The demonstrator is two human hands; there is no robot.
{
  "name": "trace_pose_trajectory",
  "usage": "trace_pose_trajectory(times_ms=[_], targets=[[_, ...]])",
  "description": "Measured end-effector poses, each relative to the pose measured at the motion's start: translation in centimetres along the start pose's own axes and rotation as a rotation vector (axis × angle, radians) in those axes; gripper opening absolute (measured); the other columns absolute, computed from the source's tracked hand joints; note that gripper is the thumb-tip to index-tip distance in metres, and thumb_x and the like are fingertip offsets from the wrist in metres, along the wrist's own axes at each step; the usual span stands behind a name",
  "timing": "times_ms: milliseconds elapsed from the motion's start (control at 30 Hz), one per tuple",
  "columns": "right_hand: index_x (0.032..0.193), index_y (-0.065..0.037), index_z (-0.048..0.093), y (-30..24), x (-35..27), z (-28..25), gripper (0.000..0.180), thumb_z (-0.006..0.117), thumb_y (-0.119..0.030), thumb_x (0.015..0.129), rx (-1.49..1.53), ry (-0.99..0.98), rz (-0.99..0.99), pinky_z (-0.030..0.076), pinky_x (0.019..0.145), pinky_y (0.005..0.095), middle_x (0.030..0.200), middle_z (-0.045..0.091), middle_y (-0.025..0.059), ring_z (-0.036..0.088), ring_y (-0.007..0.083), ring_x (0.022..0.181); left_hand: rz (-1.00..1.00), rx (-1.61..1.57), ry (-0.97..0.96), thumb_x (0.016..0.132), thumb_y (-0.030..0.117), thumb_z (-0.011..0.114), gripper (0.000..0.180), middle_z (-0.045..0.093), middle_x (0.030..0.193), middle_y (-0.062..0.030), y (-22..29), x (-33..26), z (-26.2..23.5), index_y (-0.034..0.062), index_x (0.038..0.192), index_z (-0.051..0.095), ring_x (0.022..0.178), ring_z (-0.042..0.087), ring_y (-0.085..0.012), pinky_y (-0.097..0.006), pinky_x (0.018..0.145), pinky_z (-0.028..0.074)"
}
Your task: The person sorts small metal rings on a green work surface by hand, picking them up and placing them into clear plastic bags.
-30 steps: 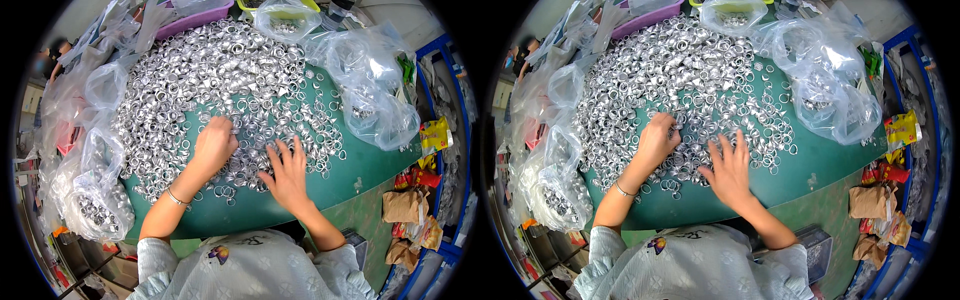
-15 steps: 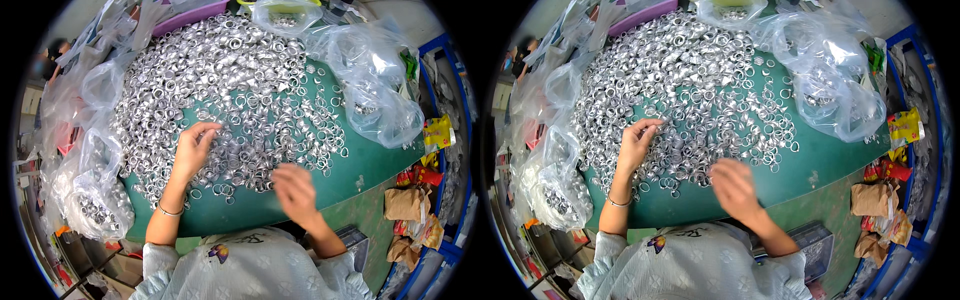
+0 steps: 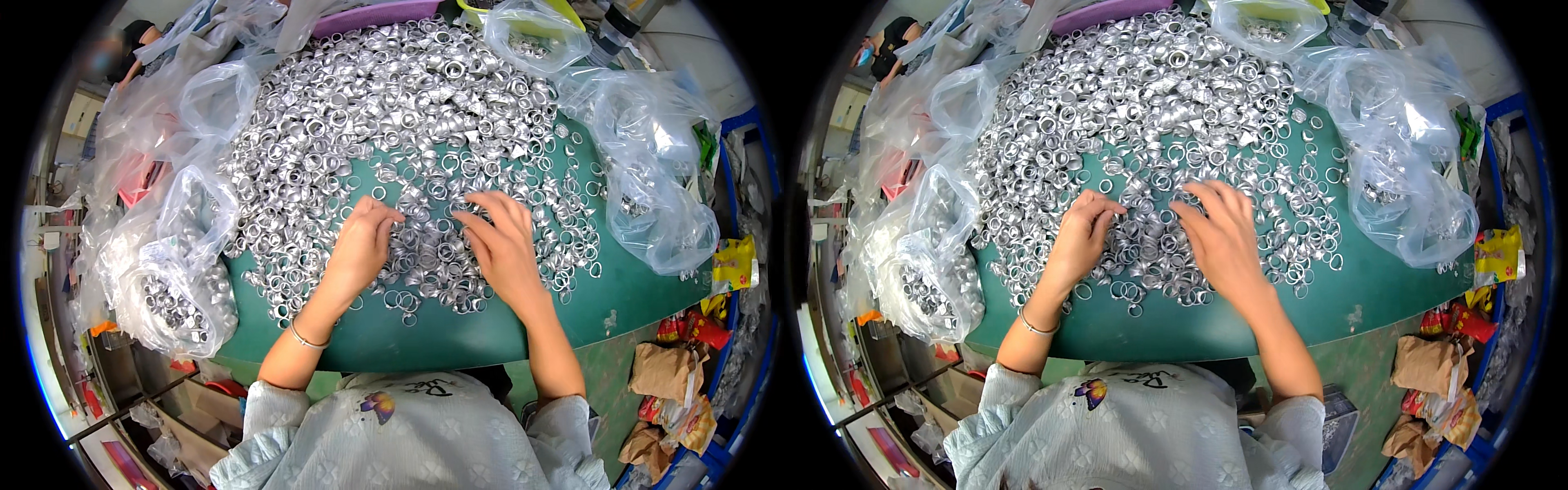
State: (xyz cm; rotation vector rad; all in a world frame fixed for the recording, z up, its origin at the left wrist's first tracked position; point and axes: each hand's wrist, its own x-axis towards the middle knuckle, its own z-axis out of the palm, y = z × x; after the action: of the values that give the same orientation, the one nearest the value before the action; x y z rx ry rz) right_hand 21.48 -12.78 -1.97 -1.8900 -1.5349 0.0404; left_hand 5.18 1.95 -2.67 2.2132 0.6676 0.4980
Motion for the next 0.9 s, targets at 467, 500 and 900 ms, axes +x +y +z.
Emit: trace_pose_trajectory(times_ms=[467, 500, 900], targets=[[0.11, -0.002, 0.056, -0.4, 0.4, 1.3, 0.04, 0.064, -0.023, 0.078, -0.159, -0.211, 0.015, 0.028, 0.098, 0.0472, 0.123, 0.046, 0.013, 0.036, 0.0336, 0.12, 0.237, 0.246, -0.096, 0.07, -0.005, 0.055, 0.017, 0.05, 0.089, -0.013, 0.0, 4.2, 1.2, -0.0012, 0.086, 0.056, 0.086, 0.053, -0.0315, -0.041, 0.071, 0.045], [0.115, -0.002, 0.054, -0.8, 0.3, 1.3, 0.045, 0.064, -0.026, 0.078, -0.193, -0.265, -0.01, 0.027, 0.101, 0.0475, 0.126, 0.044, 0.0137, 0.034, 0.0344, 0.124, 0.236, 0.277, -0.117, 0.07, -0.005, 0.056, 0.015, 0.05, 0.089, -0.0131, -0.2, 4.3, 1.2, -0.0013, 0.084, 0.056, 0.086, 0.052, -0.0316, -0.041, 0.071, 0.045], [0.117, -0.001, 0.052, 0.3, 0.1, -0.4, 0.046, 0.063, -0.025, 0.08, 0.239, -0.27, 0.119, 0.028, 0.1, 0.0468, 0.128, 0.044, 0.0146, 0.037, 0.0304, 0.123, -0.073, -0.123, -0.058, 0.07, -0.004, 0.064, 0.019, 0.052, 0.076, -0.0019, -0.2, 0.0, -2.3, 0.0032, 0.085, 0.056, 0.057, 0.041, -0.0071, -0.022, 0.051, 0.036]])
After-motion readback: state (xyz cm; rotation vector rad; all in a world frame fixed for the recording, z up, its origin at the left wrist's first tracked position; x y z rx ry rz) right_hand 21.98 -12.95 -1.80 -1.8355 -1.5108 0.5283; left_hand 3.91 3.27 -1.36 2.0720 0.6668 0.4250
